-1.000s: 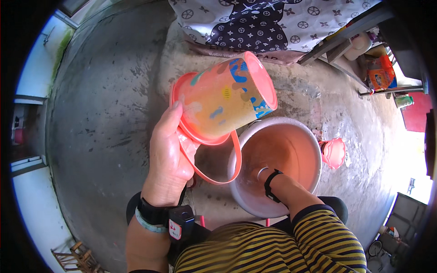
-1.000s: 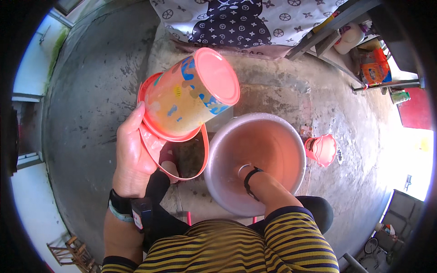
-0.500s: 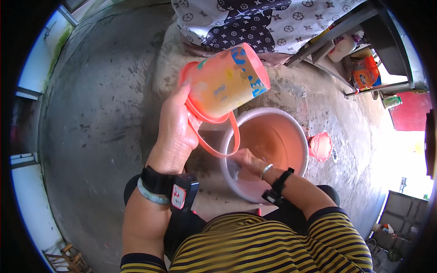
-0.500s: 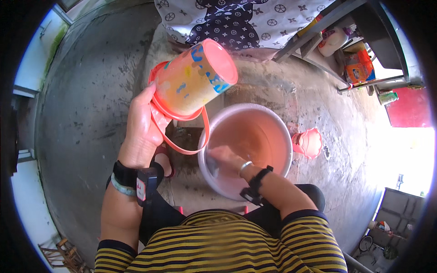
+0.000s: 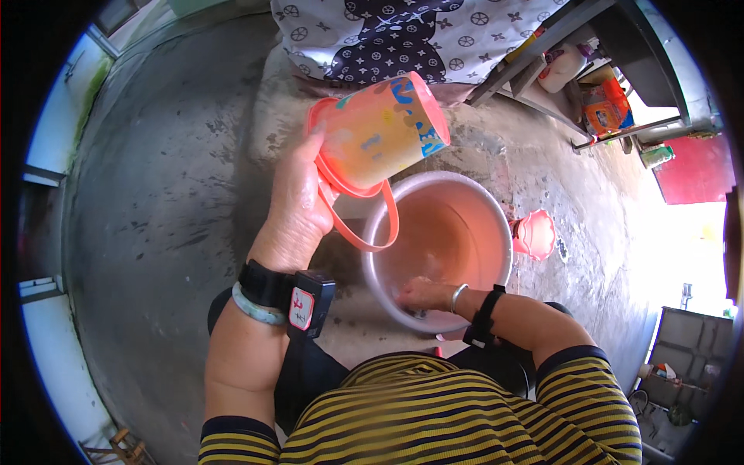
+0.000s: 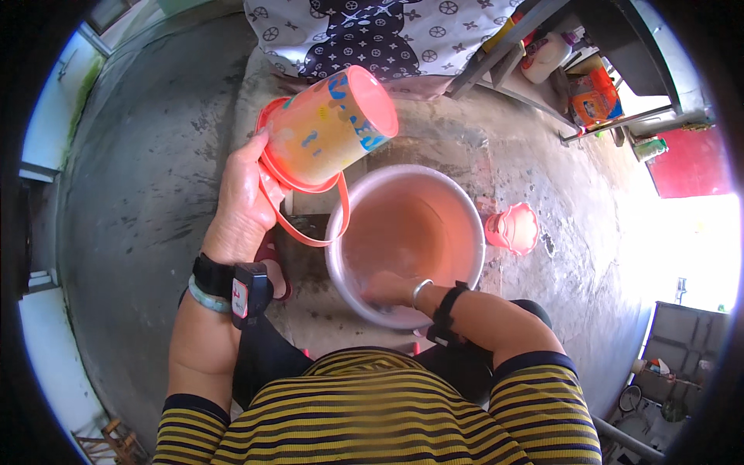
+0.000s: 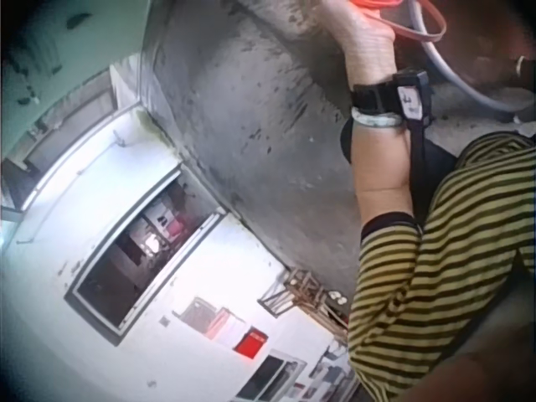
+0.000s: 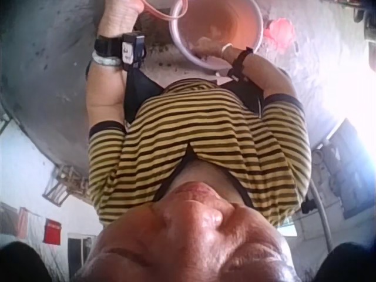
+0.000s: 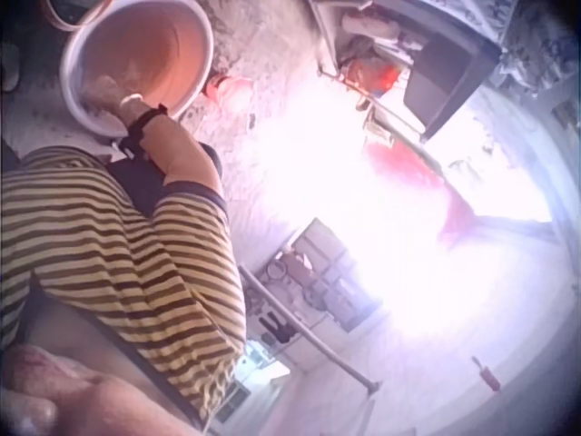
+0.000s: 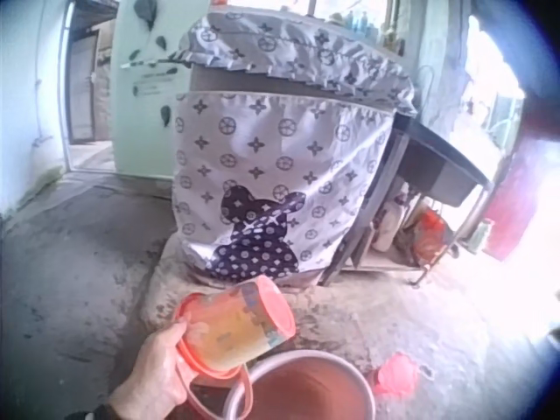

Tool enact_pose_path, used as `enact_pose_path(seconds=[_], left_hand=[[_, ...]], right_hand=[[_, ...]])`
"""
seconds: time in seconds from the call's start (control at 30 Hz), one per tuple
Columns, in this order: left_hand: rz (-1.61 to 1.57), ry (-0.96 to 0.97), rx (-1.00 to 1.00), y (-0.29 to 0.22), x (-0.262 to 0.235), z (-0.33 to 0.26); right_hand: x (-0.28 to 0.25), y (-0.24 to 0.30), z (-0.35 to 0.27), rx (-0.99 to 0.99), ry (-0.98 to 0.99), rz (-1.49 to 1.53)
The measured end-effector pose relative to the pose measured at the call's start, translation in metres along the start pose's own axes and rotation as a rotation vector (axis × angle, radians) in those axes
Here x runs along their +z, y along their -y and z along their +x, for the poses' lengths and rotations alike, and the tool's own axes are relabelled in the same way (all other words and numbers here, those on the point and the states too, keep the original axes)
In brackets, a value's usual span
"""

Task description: The person sits on the floor and washes two small plastic buckets using a cloth and water from a larger basin. They scrub the inside and outside of each bucket, rinse them, and pour out the water.

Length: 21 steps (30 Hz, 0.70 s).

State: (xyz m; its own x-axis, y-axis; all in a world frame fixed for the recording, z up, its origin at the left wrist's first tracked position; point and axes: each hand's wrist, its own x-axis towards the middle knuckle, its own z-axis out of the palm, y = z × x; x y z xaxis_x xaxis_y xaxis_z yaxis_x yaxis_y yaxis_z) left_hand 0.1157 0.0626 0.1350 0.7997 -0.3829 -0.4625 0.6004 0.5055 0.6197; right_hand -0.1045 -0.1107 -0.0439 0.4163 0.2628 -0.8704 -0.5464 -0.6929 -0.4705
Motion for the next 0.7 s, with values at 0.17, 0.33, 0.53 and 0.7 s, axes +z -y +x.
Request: enact_pose_path(seconds=[0.17,0.33,0.53,0.7], left_hand=[[0.016,0.002,0.031,0.006,-0.002,0.001],[0.051,0.027,0.037,0.014,-0.013,0.000],[0.084,0.016,0.045,0.022,-0.020,-0.003],[0.046,0.063,0.059,0.021,-0.031,-0.001]], right_hand=[[0.019,-0.008,-0.037,-0.142,-0.259,0.029],[0.042,-0.033,-0.003,-0.270,-0.380,-0.374],[0.038,-0.013,-0.029,-0.254,-0.409,-0.432],[0.041,-0.012,-0.022,-0.252,-0.458,-0.475]])
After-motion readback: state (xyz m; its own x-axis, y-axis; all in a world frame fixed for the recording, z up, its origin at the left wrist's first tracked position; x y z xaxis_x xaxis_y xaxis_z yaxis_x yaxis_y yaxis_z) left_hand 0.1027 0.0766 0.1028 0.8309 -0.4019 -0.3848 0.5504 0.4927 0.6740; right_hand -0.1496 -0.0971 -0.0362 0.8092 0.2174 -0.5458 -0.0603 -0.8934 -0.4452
